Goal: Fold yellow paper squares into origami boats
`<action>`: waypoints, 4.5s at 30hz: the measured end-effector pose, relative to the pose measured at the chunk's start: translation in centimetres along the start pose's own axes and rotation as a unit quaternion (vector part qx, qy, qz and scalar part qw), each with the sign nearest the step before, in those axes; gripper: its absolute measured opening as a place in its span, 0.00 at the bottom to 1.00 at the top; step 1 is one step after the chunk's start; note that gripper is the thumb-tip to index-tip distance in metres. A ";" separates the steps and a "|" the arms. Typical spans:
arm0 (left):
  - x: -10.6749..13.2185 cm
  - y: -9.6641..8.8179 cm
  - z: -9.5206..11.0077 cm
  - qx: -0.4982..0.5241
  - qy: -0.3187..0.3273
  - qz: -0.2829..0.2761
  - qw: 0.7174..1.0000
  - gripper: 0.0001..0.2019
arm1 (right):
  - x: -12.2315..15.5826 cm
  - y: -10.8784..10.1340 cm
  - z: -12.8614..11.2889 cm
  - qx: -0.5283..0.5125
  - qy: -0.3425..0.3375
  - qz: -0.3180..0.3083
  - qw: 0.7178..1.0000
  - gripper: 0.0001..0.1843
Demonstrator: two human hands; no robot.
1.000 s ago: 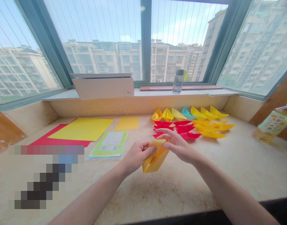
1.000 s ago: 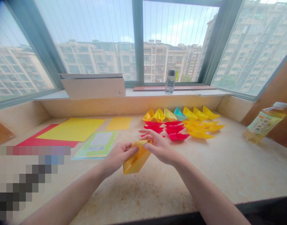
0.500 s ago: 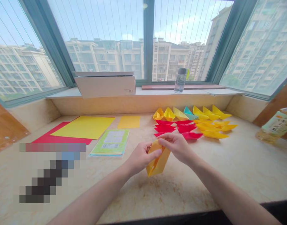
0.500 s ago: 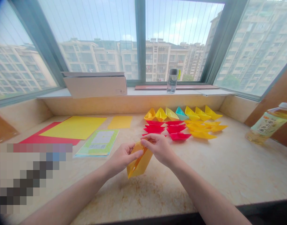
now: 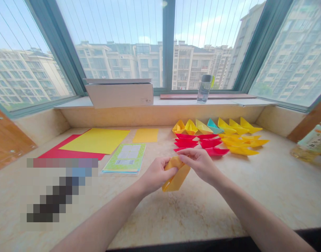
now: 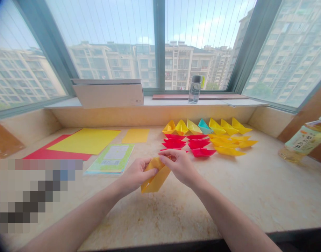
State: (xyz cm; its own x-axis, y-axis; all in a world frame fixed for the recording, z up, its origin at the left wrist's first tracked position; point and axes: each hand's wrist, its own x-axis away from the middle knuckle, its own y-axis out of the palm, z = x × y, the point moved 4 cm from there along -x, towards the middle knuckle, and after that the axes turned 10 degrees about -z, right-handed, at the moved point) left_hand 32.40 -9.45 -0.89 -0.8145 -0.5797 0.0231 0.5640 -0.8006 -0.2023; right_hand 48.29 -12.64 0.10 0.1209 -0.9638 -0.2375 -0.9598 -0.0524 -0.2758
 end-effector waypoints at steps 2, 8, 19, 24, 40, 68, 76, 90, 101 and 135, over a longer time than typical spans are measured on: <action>0.1 -0.1 0.1 -0.020 0.008 0.005 1.000 0.11 | 0.0 0.1 0.0 -0.002 0.008 -0.018 1.000 0.16; 0.2 0.3 0.2 -0.055 0.022 0.011 0.998 0.14 | 0.0 0.4 0.3 0.023 0.002 -0.036 0.999 0.13; 0.3 -0.1 0.4 -0.083 0.034 0.025 0.996 0.16 | 0.1 0.4 0.5 0.057 -0.032 0.035 0.997 0.13; 0.3 -0.6 0.2 -0.091 0.036 0.028 0.995 0.11 | 0.1 0.3 0.1 0.040 -0.037 -0.012 0.998 0.14; 0.5 0.3 -0.3 0.018 -0.051 -0.061 0.997 0.17 | 0.2 0.5 -0.2 0.051 -0.096 -0.043 0.993 0.11; 0.1 0.7 -0.6 -0.045 0.056 0.147 0.987 0.19 | -0.2 1.8 1.1 -0.013 -0.014 0.042 0.999 0.09; 0.1 0.9 -1.3 0.057 -0.003 0.206 0.977 0.25 | 0.5 2.7 -0.1 0.119 -0.105 0.120 0.980 0.05; -0.1 1.4 -1.4 0.215 0.048 0.113 0.969 0.39 | 2.0 5.5 -0.7 0.379 -0.230 0.052 0.895 0.27; 0.4 0.7 0.3 0.238 0.109 0.096 0.960 0.30 | 1.5 4.0 -1.5 0.228 -0.233 0.070 0.943 0.18; 0.5 -2.3 0.4 0.212 -0.035 -0.013 0.977 0.18 | 1.9 0.6 -2.3 0.403 -0.337 -0.029 0.850 0.14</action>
State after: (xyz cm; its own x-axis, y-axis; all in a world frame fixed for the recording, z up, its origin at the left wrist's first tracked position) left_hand 30.77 -7.92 -0.04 -0.8267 -0.5550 0.0920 0.5604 -0.7980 0.2217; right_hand 47.34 -15.08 1.66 0.5404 -0.5823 -0.6074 -0.4943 0.3645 -0.7892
